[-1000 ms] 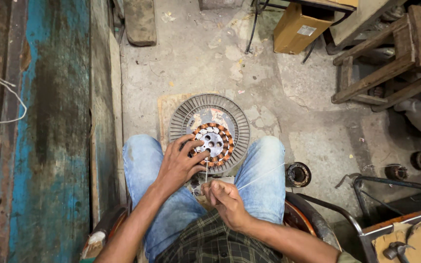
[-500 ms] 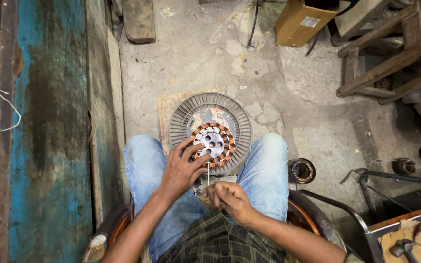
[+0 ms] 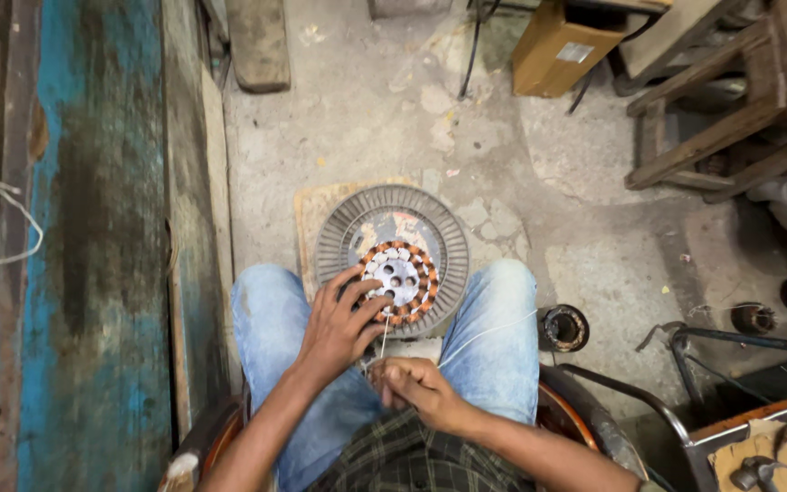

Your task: The person sits on the floor and winds white string around the slots of a motor stator. They repeatedly pull the string, thread it through the slots, and tie it off to secure the windings.

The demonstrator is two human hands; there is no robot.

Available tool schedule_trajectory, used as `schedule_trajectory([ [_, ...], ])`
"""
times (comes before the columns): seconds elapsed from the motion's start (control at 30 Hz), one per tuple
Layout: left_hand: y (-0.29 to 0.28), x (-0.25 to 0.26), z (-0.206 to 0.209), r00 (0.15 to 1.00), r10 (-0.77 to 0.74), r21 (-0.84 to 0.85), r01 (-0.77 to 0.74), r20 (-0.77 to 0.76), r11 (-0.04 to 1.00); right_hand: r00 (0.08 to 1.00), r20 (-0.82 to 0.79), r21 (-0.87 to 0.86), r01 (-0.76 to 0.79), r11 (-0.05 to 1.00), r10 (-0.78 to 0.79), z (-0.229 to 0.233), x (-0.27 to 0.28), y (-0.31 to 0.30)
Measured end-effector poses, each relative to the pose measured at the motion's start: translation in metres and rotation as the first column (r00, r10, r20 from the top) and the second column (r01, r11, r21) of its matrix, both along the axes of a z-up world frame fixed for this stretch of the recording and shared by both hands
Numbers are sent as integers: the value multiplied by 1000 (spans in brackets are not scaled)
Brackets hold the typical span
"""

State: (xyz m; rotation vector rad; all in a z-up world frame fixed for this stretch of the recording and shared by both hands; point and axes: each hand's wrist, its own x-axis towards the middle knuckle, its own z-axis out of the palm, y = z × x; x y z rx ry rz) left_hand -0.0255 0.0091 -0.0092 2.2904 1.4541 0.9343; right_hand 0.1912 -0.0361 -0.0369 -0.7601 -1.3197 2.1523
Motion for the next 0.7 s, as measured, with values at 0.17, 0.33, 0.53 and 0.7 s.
schedule_trajectory([
  [0.17,-3,2,9,999,-5,105,9,-40,994,999,-5,109,-33,994,33,4,20,12],
  [0.33,-30,21,35,966,-202,94,189,159,977,994,30,81,104,991,-107,28,31,13],
  [0.53,-56,9,53,976,-41,-644,173,215,745,985,45,916,26,401,-165,75,54,33],
  [0.7,-49,-4,32,961,-58,-465,184,271,866,806,557,296,30,955,-198,64,81,63],
])
